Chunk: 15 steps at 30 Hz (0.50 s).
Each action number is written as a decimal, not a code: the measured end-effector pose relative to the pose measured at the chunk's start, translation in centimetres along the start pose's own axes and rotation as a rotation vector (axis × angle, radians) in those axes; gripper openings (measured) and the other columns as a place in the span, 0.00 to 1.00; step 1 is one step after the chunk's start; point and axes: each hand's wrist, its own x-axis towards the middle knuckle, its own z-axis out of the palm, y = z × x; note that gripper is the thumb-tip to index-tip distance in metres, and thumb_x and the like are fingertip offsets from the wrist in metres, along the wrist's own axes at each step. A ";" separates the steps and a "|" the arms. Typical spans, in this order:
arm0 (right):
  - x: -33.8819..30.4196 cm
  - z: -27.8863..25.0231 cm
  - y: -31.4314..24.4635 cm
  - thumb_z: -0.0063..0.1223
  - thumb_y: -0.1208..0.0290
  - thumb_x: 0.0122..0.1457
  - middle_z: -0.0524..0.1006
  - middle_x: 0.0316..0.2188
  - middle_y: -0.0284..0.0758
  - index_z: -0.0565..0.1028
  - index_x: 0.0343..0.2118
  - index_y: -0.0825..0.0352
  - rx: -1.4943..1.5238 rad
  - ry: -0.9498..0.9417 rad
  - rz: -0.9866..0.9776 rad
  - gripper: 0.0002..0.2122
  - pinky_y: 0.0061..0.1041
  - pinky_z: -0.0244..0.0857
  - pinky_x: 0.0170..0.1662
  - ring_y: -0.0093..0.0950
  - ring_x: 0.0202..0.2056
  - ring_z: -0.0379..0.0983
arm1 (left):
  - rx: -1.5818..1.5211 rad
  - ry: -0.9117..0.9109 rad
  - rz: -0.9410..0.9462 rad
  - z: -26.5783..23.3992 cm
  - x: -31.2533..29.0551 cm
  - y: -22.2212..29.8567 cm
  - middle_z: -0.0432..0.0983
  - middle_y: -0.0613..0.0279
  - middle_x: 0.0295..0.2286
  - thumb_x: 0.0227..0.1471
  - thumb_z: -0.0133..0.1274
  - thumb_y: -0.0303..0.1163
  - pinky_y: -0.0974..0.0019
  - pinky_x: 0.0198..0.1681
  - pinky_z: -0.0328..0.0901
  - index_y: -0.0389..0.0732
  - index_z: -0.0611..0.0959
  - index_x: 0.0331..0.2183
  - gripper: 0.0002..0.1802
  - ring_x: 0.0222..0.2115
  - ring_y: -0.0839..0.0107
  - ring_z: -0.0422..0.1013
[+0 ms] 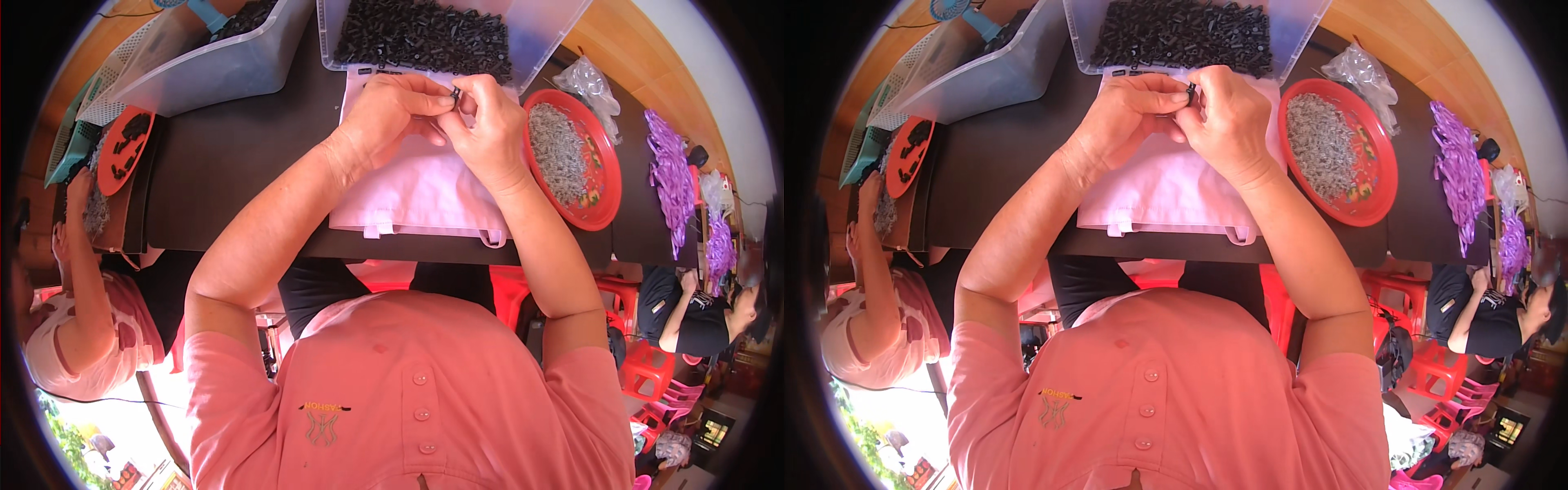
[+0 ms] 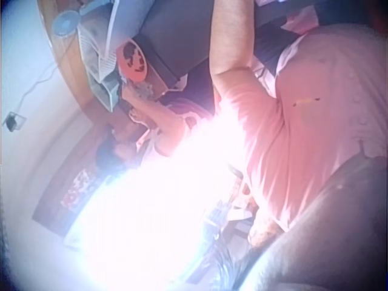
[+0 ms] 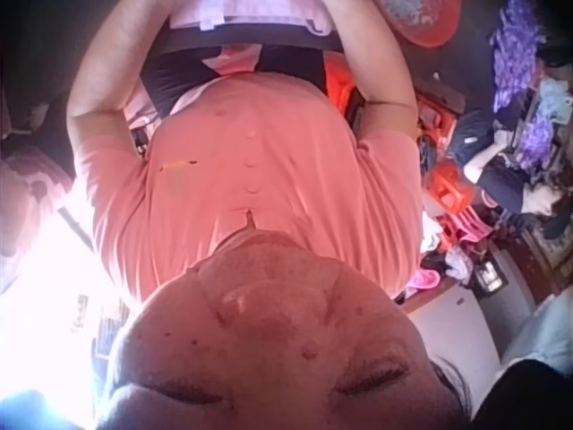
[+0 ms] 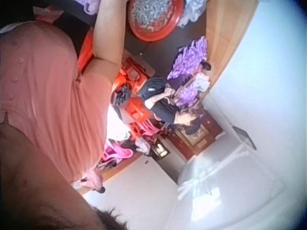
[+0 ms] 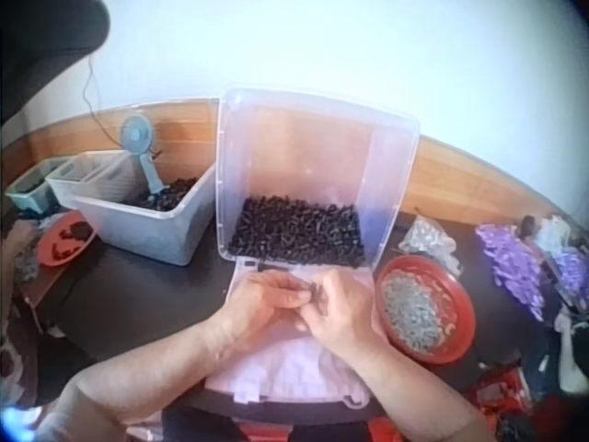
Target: The person sets down a plastic cup, transfers small metal components from a plate onto a cloth mat, and assembles plastic pieces by inserting metal components into them by hand.
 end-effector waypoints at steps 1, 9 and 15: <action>-0.1 -0.1 0.1 0.61 0.79 0.38 0.71 0.19 0.30 0.71 0.29 0.64 0.025 -0.008 -0.001 0.13 0.26 0.64 0.22 0.26 0.20 0.71 | 0.010 -0.019 -0.001 0.0 0.1 -0.1 0.77 0.56 0.31 0.55 0.53 0.26 0.63 0.36 0.71 0.30 0.80 0.36 0.09 0.30 0.67 0.75; 0.2 -1.3 -0.3 0.66 0.79 0.42 0.65 0.14 0.26 0.70 0.30 0.65 0.170 -0.015 -0.008 0.14 0.19 0.55 0.18 0.15 0.15 0.61 | -0.211 -0.204 -0.037 -0.4 -0.2 0.5 0.77 0.50 0.32 0.57 0.50 0.30 0.63 0.28 0.72 0.26 0.78 0.35 0.13 0.26 0.62 0.75; 0.3 -1.2 -0.4 0.64 0.80 0.44 0.66 0.15 0.26 0.71 0.32 0.66 0.188 -0.003 0.005 0.13 0.17 0.54 0.18 0.15 0.15 0.61 | -0.139 -0.204 -0.032 0.3 -0.4 0.8 0.77 0.50 0.29 0.57 0.51 0.30 0.65 0.26 0.71 0.27 0.79 0.33 0.13 0.26 0.62 0.75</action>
